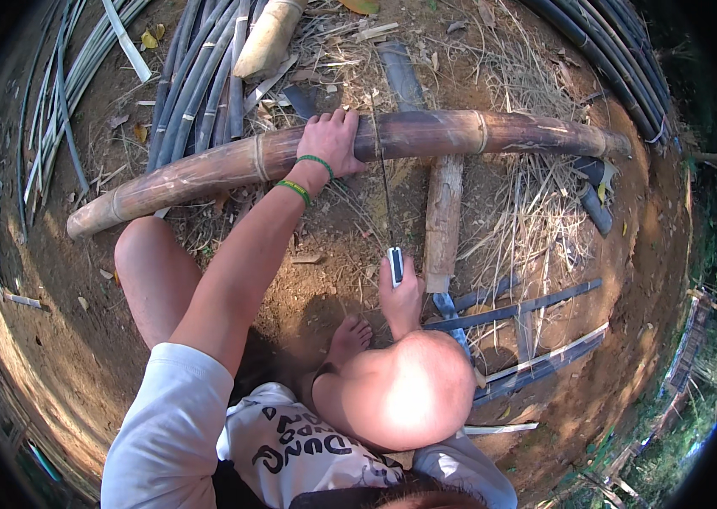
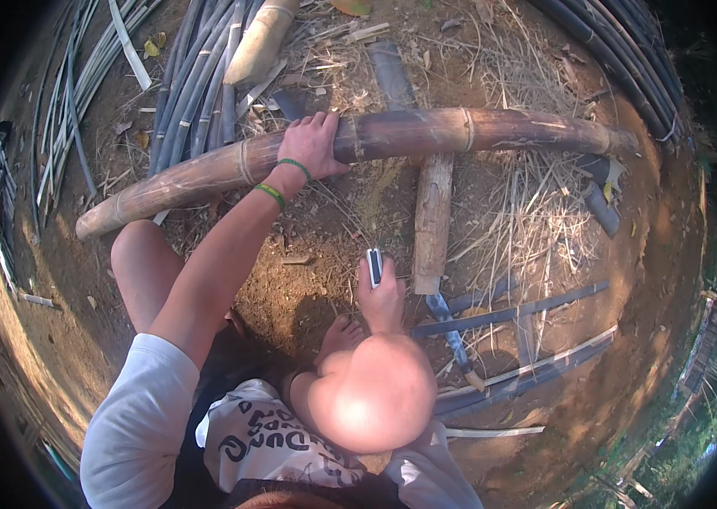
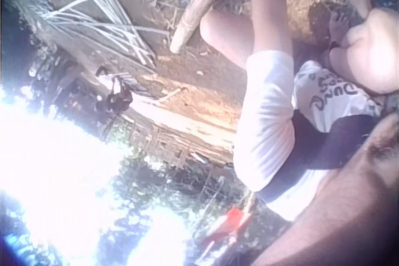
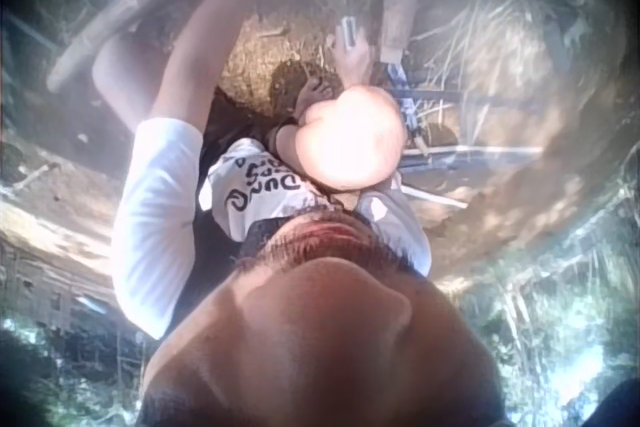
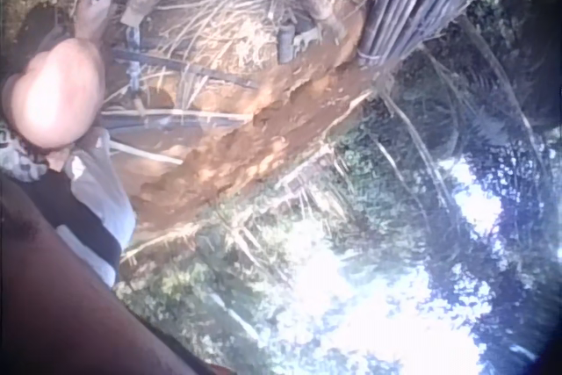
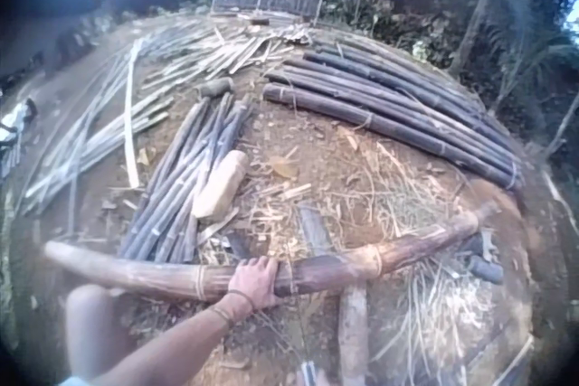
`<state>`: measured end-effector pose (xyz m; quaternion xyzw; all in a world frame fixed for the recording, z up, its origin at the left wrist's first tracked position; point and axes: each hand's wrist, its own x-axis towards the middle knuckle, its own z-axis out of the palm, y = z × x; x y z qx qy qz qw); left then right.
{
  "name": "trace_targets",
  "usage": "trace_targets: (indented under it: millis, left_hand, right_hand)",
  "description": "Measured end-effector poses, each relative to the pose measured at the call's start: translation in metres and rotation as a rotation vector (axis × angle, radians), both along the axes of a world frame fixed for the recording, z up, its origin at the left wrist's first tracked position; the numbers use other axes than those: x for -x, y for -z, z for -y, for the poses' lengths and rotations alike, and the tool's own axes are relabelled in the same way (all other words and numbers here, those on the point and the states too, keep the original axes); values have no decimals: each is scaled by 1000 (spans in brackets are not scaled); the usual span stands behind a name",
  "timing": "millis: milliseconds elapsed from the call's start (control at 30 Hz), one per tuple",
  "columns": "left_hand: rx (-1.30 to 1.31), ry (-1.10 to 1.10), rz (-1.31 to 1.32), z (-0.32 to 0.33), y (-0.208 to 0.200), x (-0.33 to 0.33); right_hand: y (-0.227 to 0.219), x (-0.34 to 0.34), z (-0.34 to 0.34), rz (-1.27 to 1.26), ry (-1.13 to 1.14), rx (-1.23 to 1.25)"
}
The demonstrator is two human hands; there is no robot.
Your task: The person saws a bamboo stalk with a hand saw until it is separated into two pieces.
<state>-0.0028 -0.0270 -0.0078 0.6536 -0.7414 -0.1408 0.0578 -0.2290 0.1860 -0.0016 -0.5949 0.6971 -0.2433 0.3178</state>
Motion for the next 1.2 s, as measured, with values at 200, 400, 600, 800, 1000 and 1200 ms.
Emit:
trace_targets:
  millis: [200,400,600,800,1000,1200]
  left_hand:
    - [70,4,-40,2,3,3]
    - [59,-1,-38,-2,6,-1]
    - [-7,-10,-48,4,-3,1]
    - [15,13,-80,13,2,5]
    - [-70,-2,-56,18,1,-16]
    - [-111,11,-50,18,-9,-3]
  right_hand:
    - [14,-32,85,62,-14,-7]
    - [3,-50,124,95,-11,64]
    - [8,7,-11,17,59,-74]
    - [4,-48,132,66,-5,83]
    - [18,-21,28,70,41,32]
    - [16,-20,60,49,37,-14]
